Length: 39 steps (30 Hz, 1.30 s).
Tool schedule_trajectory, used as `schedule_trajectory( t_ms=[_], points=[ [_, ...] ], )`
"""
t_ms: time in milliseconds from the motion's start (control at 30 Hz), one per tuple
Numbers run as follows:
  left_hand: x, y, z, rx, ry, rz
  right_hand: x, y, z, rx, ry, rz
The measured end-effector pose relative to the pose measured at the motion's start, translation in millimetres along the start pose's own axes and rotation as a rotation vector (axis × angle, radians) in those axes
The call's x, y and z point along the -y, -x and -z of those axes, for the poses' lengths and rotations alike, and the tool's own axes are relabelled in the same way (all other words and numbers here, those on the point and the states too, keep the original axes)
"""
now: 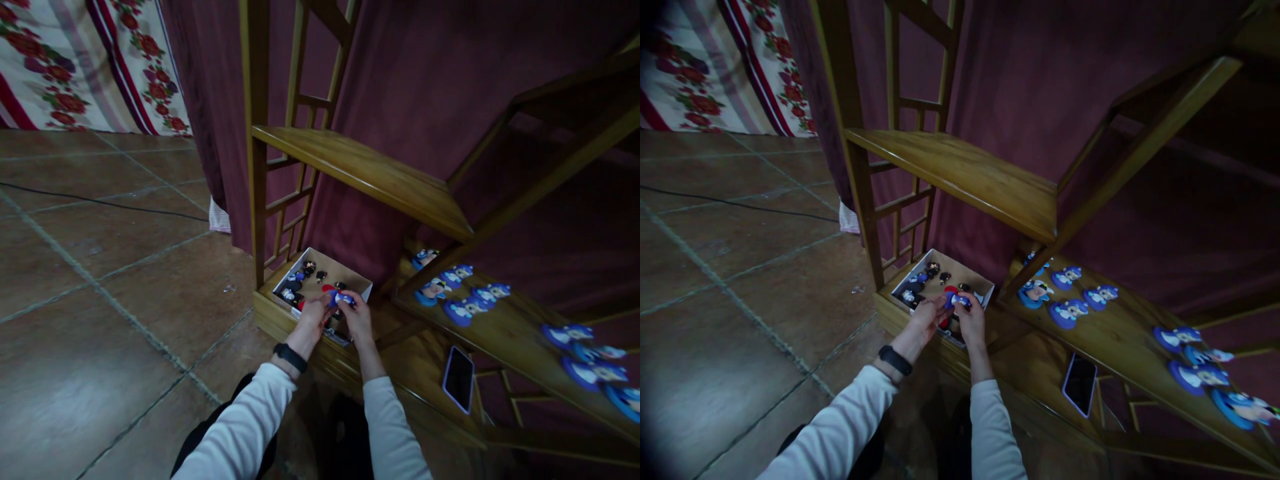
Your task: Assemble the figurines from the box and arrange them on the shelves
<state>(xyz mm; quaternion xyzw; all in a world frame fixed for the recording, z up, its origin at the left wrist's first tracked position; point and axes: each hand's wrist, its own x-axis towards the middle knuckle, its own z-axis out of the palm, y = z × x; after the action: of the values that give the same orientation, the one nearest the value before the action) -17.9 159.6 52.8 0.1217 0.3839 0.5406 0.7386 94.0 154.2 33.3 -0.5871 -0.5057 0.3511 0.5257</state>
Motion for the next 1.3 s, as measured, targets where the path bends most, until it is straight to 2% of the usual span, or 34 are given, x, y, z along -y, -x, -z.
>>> schedule_trajectory(
  t_ms=[300, 633, 933, 1067, 1300],
  points=[
    [-5, 3, 5.3, 0.029, -0.047, -0.018, -2, 1, 6, 0.087, -0.156, -0.040],
    [-6, 7, 2.0, -0.003, -0.001, -0.017, -4, 0, 6, 0.070, -0.108, -0.029],
    [-1, 8, 4.3, 0.006, -0.005, -0.074, -10, 1, 8, 0.035, 0.106, 0.030],
    [-1, 9, 4.4, -0.017, -0.018, -0.080, -9, 4, 9, 0.026, 0.231, 0.127],
    [-1, 9, 7.4, -0.072, -0.025, -0.057, 7, 12, 8, 0.114, 0.430, 0.272]
  ],
)
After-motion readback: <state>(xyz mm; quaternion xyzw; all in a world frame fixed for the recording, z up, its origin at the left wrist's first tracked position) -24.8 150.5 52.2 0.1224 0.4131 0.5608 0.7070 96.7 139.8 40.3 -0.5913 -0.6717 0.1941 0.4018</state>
